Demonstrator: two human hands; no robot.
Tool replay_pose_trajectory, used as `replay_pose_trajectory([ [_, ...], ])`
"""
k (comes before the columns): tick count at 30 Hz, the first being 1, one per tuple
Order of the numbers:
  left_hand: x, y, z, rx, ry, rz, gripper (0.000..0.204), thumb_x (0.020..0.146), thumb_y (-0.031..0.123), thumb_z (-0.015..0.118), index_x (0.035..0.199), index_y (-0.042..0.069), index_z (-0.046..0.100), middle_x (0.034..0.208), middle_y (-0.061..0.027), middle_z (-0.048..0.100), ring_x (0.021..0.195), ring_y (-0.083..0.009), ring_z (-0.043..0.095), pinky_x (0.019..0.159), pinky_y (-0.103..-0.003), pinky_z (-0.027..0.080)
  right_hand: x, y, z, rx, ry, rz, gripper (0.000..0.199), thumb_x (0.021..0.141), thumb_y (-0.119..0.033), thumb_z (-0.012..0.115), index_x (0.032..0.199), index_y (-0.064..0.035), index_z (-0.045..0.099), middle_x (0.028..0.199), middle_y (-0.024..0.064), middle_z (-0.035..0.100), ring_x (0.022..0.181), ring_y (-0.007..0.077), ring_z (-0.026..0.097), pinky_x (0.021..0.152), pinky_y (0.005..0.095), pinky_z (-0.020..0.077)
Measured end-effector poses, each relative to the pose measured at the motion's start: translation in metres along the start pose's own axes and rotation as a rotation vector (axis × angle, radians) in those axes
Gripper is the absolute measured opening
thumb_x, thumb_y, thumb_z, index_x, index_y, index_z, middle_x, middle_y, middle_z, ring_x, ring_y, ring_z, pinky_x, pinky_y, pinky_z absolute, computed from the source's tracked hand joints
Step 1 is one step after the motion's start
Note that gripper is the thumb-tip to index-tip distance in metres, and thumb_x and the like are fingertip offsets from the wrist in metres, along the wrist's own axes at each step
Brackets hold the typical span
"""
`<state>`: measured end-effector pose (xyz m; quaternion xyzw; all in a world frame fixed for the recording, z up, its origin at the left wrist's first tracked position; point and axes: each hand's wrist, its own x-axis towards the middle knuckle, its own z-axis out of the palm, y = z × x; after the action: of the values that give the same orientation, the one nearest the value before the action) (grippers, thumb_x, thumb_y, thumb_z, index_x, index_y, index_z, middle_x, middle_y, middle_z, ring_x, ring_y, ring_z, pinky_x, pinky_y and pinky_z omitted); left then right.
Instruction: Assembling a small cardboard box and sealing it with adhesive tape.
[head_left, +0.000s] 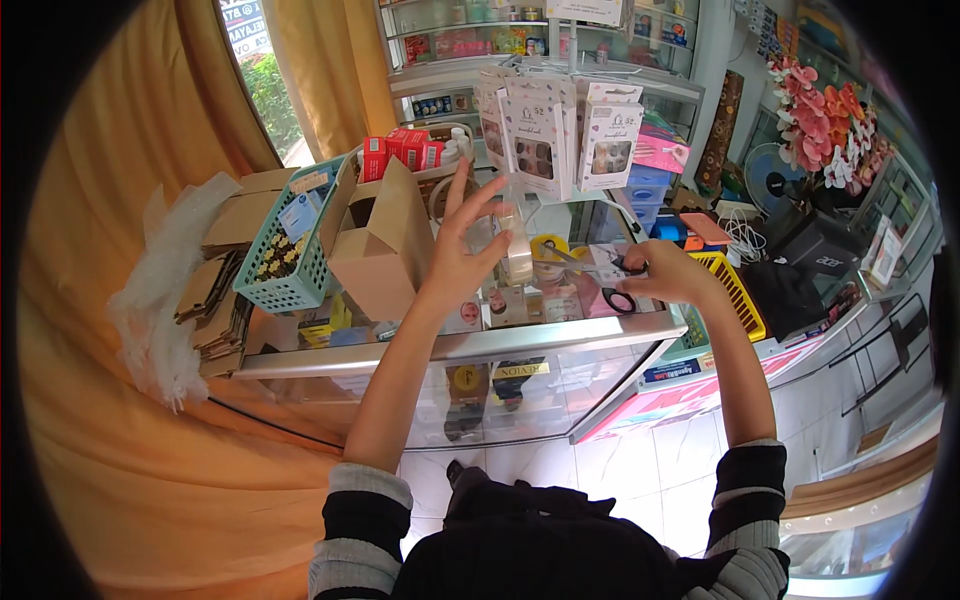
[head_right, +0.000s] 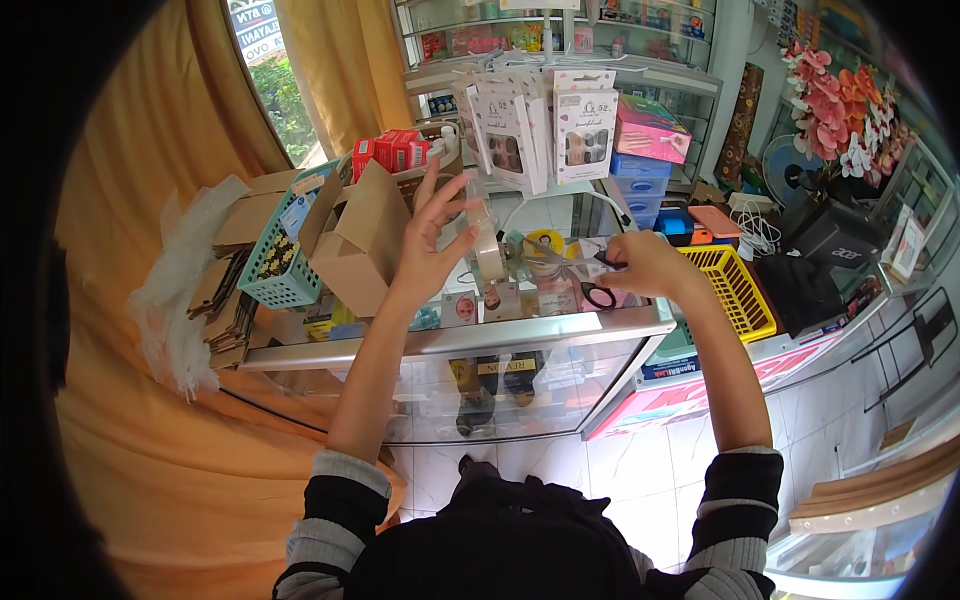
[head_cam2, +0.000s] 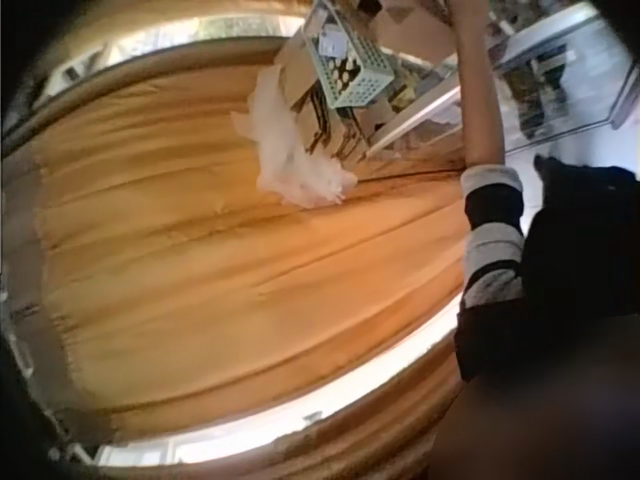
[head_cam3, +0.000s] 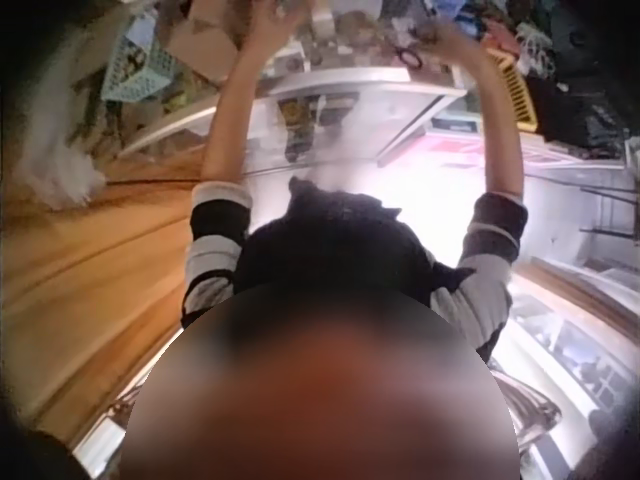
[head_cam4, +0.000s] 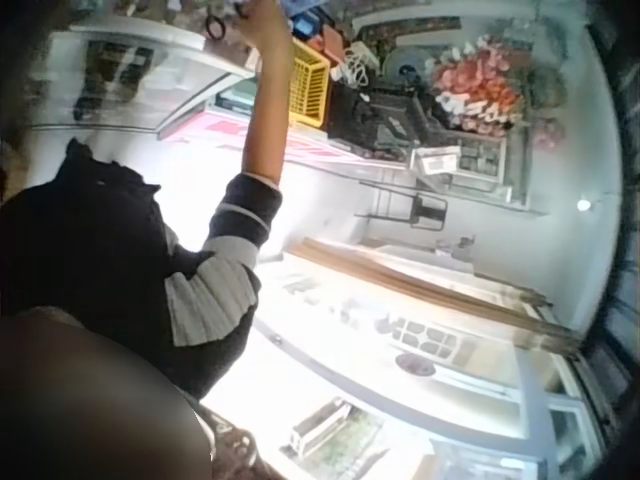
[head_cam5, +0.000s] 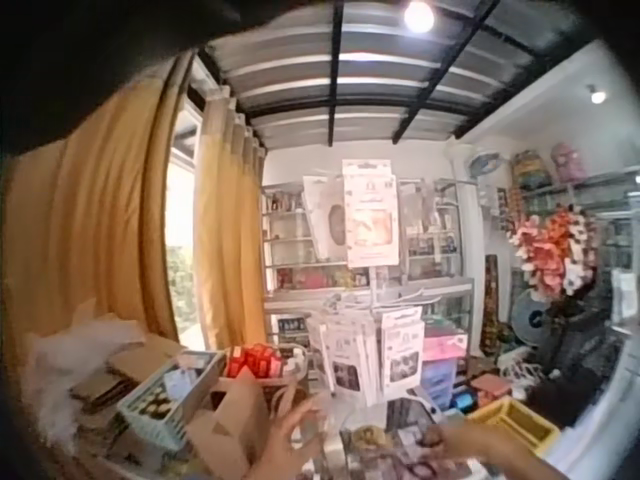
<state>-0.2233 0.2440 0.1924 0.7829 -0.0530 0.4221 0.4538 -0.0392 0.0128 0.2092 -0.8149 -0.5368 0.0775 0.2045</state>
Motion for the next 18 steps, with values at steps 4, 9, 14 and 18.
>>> replay_pose_trajectory([
  [4, 0.001, 0.002, 0.004, -0.017, -0.009, 0.015, 0.062, 0.073, -0.005, 0.063, 0.129, 0.018, 0.05, 0.151, -0.017, 0.011, 0.104, -0.0131, 0.059, 0.105, -0.04, 0.03, 0.017, -0.01, 0.01, -0.28, 0.135, -0.089, 0.016, 0.076, -0.016, 0.068, 0.075, 0.0004, 0.065, 0.078, 0.0129, 0.065, 0.063, 0.0268, 0.061, 0.061, 0.0349, 0.0467],
  [9, -0.001, 0.002, 0.0, -0.026, -0.005, -0.004, 0.063, 0.073, -0.006, 0.062, 0.129, 0.017, 0.05, 0.151, -0.0175, 0.011, 0.106, -0.0138, 0.059, 0.104, -0.039, 0.031, 0.046, -0.091, 0.014, 0.35, 0.425, -0.269, 0.017, 0.078, -0.016, 0.069, 0.084, -0.0005, 0.064, 0.077, 0.0048, 0.063, 0.057, 0.012, 0.051, 0.055, 0.0255, 0.0417],
  [14, 0.0, 0.008, 0.002, -0.023, -0.03, 0.03, 0.06, 0.073, -0.004, 0.063, 0.128, 0.015, 0.051, 0.15, -0.0181, 0.012, 0.112, -0.0179, 0.056, 0.102, -0.038, 0.036, 0.068, -0.101, 0.022, 0.532, 0.487, -0.344, 0.013, 0.079, -0.011, 0.068, 0.087, -0.0009, 0.063, 0.081, 0.0027, 0.062, 0.068, 0.0088, 0.052, 0.059, 0.0233, 0.0422],
  [18, -0.004, 0.006, -0.002, 0.047, -0.001, 0.054, 0.059, 0.071, -0.003, 0.067, 0.126, 0.009, 0.049, 0.149, -0.0181, 0.016, 0.116, -0.0213, 0.052, 0.101, -0.036, 0.037, 0.068, -0.107, 0.028, 0.603, 0.485, -0.391, 0.01, 0.08, -0.007, 0.065, 0.088, -0.0004, 0.063, 0.084, 0.0032, 0.062, 0.072, 0.0099, 0.055, 0.062, 0.0238, 0.044],
])
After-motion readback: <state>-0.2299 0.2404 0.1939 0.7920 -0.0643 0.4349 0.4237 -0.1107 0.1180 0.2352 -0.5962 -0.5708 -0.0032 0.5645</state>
